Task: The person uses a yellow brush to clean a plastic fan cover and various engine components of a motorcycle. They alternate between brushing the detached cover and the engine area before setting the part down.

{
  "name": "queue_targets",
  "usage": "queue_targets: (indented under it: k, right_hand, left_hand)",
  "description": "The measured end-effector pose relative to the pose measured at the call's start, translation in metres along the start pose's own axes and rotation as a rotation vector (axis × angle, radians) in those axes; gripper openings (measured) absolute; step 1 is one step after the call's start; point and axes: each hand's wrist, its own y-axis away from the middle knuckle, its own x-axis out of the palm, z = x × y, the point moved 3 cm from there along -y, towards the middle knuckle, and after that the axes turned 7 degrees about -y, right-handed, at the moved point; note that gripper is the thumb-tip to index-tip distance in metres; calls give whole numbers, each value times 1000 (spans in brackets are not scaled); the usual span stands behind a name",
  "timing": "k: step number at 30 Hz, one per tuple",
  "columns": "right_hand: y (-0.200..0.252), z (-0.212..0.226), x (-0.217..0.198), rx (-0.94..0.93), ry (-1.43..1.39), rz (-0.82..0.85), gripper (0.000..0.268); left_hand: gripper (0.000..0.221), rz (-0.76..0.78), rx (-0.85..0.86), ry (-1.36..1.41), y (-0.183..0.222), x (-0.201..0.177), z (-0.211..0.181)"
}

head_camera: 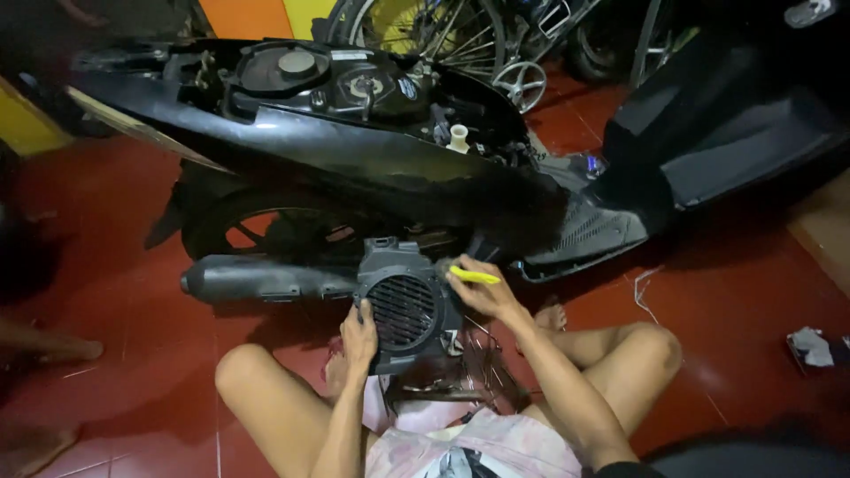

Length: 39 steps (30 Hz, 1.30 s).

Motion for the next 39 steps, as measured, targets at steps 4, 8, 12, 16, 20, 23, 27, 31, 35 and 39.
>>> queue_targets:
  k: [4, 8, 12, 16, 20, 23, 27, 31, 35, 39]
  right_hand:
    - [8, -26, 19, -118, 240, -38, 23]
    - [9, -18, 16, -118, 96, 3, 19]
    - [-1, -6, -2, -147, 70, 18, 20]
    - [19, -47, 45, -126, 215, 15, 21]
    - [29, -5, 60, -43, -86, 282, 31]
    - [-2, -25, 52, -311, 196, -96, 14]
    - [4, -8, 61, -279, 166, -332, 13]
    - [23, -17, 86, -385, 64, 44, 13]
    - [-10, -44, 63, -188, 192, -157, 20]
    - [28, -62, 122, -356, 408, -63, 25]
  left_hand:
    - [56, 4, 24, -21, 8, -6, -16]
    - [57, -12, 45, 6, 7, -11, -11]
    - [58, -25, 31, 8, 7, -9, -16]
    - [57, -19, 19, -30, 10, -8, -25]
    - [63, -50, 16, -2, -10, 6, 26]
    - [55, -69, -3, -23, -16, 11, 17]
    - [59, -61, -26, -53, -22, 22, 35]
    - [60, -91, -36, -68, -20, 25, 21]
    - [57, -44, -16, -47, -12, 16, -1]
    - [65, -16, 42, -34, -15, 27, -5]
